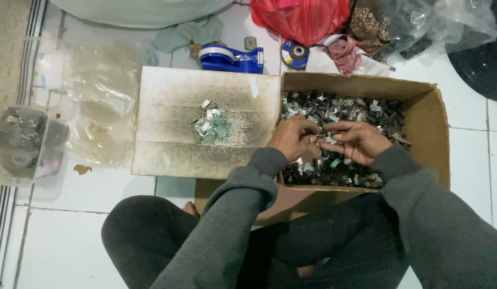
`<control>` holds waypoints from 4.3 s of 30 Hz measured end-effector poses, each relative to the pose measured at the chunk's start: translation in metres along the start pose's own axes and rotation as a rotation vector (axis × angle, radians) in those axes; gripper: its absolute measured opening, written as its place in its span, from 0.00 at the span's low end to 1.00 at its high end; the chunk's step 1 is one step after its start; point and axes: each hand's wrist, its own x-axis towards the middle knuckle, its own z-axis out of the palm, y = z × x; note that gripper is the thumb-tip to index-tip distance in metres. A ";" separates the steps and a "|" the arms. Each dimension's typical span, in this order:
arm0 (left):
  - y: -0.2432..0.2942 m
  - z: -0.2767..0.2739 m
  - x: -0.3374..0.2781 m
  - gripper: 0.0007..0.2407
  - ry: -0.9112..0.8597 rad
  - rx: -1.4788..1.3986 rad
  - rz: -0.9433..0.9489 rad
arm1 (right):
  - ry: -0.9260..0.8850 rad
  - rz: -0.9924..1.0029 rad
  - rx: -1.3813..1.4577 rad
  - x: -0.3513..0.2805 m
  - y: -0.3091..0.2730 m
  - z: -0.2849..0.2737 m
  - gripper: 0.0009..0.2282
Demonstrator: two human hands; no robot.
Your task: Sorting and arranging small metal components from a bulk box onto a flat surface and into plastic bags.
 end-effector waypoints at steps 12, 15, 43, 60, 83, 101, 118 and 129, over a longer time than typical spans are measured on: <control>0.027 -0.064 -0.043 0.07 0.107 -0.221 -0.034 | -0.196 -0.022 -0.001 -0.027 -0.027 0.090 0.25; 0.024 -0.081 -0.054 0.07 0.101 -0.303 -0.051 | -0.168 -0.002 -0.041 -0.022 -0.021 0.107 0.25; 0.011 -0.230 -0.124 0.25 0.341 0.450 -0.404 | -0.117 -0.388 -1.125 0.090 0.025 0.200 0.24; 0.025 -0.131 -0.066 0.15 0.134 0.381 -0.027 | 0.101 -0.307 -0.835 0.072 0.000 0.065 0.17; -0.004 -0.054 0.017 0.08 0.105 0.237 0.020 | -0.270 -0.671 -1.981 0.125 0.114 -0.092 0.04; -0.016 -0.055 0.029 0.06 0.093 0.250 -0.065 | 0.114 -0.435 -1.760 0.167 0.107 0.015 0.25; 0.017 -0.001 0.052 0.09 -0.182 0.334 -0.448 | 0.132 -0.245 -0.995 0.141 0.093 -0.097 0.19; 0.000 0.060 0.038 0.32 -0.011 0.596 -0.621 | 0.174 0.007 -0.430 0.087 0.047 -0.091 0.15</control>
